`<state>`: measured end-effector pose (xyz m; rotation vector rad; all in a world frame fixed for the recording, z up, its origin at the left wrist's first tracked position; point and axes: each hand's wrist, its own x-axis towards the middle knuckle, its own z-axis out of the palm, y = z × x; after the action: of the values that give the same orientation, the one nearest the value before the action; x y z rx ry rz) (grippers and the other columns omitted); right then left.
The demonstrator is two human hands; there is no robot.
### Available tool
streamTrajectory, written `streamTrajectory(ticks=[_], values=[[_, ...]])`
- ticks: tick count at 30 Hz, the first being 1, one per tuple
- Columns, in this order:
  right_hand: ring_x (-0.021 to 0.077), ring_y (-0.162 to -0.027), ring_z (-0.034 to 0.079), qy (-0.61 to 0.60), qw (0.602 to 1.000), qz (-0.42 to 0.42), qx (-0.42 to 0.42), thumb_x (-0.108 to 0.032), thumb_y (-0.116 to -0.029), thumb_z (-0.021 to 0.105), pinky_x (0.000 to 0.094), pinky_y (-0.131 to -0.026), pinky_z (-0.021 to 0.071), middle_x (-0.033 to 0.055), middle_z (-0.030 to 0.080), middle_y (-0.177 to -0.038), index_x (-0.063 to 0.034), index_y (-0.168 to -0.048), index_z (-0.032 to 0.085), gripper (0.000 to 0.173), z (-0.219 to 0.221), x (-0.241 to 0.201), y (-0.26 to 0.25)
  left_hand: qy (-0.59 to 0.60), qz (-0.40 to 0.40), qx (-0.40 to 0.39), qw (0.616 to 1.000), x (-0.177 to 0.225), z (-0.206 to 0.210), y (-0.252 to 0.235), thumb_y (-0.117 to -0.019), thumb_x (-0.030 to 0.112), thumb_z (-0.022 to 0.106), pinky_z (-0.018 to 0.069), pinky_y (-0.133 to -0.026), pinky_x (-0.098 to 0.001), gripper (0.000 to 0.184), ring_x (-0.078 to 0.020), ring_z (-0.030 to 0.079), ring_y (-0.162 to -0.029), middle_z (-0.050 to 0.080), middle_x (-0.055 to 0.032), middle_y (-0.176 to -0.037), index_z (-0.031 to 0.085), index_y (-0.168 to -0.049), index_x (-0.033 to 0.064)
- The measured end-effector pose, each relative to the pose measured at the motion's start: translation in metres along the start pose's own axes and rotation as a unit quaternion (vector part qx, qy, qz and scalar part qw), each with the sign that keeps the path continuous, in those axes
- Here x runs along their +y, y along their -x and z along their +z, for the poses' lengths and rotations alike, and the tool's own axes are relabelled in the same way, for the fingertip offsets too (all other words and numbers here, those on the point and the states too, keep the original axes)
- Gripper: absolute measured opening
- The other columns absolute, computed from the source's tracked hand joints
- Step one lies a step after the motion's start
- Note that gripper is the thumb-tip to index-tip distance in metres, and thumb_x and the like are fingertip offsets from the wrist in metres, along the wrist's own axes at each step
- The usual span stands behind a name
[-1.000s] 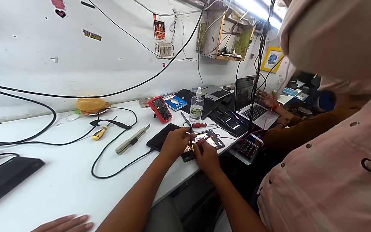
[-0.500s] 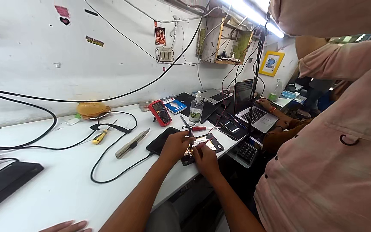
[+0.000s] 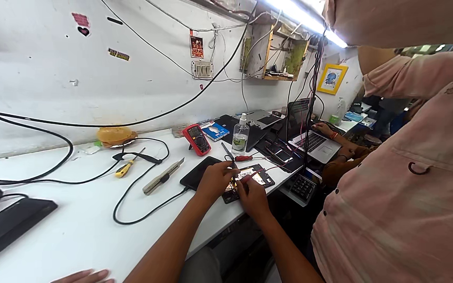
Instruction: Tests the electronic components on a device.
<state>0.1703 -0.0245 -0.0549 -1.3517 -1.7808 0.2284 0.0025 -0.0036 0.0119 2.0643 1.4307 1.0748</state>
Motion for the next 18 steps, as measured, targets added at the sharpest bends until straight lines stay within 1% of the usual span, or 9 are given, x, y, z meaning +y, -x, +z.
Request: streamTrajectory(ticks=[2, 7, 14, 18], values=[[0.0172, -0.061, 0.061, -0.002, 1.000, -0.001, 0.003, -0.040, -0.1046, 0.056, 0.0424, -0.059, 0.0548, 0.0012, 0.060, -0.069, -0.0129, -0.090, 0.067, 0.033, 0.0001, -0.0005, 0.0001, 0.002, -0.002, -0.007, 1.000, -0.0005, -0.0010, -0.0007, -0.1023, 0.031, 0.064, 0.0590, -0.077, -0.0379, 0.015, -0.0071, 0.070, -0.076, 0.076, 0.0075, -0.087, 0.074, -0.103, 0.0191], [0.0161, -0.061, 0.061, -0.001, 1.000, -0.006, 0.007, -0.040, -0.1048, 0.056, 0.0409, -0.058, 0.0547, 0.0003, 0.060, -0.069, -0.0134, -0.090, 0.067, 0.032, -0.0008, -0.0014, -0.0006, 0.005, -0.004, -0.009, 1.000, -0.0024, -0.0006, -0.0020, -0.1022, 0.031, 0.064, 0.0591, -0.077, -0.0368, 0.014, -0.0056, 0.071, -0.078, 0.076, 0.0084, -0.087, 0.073, -0.101, 0.0204], [0.0164, -0.061, 0.060, -0.001, 1.000, -0.003, 0.002, -0.039, -0.1048, 0.056, 0.0408, -0.059, 0.0540, 0.0002, 0.059, -0.069, -0.0140, -0.090, 0.067, 0.032, 0.0000, -0.0001, -0.0012, 0.007, -0.007, -0.004, 1.000, -0.0010, -0.0005, -0.0018, -0.1016, 0.033, 0.065, 0.0582, -0.074, -0.0364, 0.016, -0.0065, 0.069, -0.074, 0.075, 0.0073, -0.085, 0.073, -0.101, 0.0196], [0.0159, -0.060, 0.059, -0.005, 1.000, -0.005, 0.004, -0.039, -0.1047, 0.056, 0.0405, -0.058, 0.0535, -0.0001, 0.058, -0.068, -0.0147, -0.090, 0.066, 0.031, 0.0010, 0.0014, -0.0009, 0.010, -0.010, -0.006, 1.000, -0.0006, -0.0006, -0.0017, -0.1013, 0.033, 0.065, 0.0578, -0.075, -0.0363, 0.016, -0.0067, 0.069, -0.074, 0.075, 0.0073, -0.085, 0.074, -0.103, 0.0199]])
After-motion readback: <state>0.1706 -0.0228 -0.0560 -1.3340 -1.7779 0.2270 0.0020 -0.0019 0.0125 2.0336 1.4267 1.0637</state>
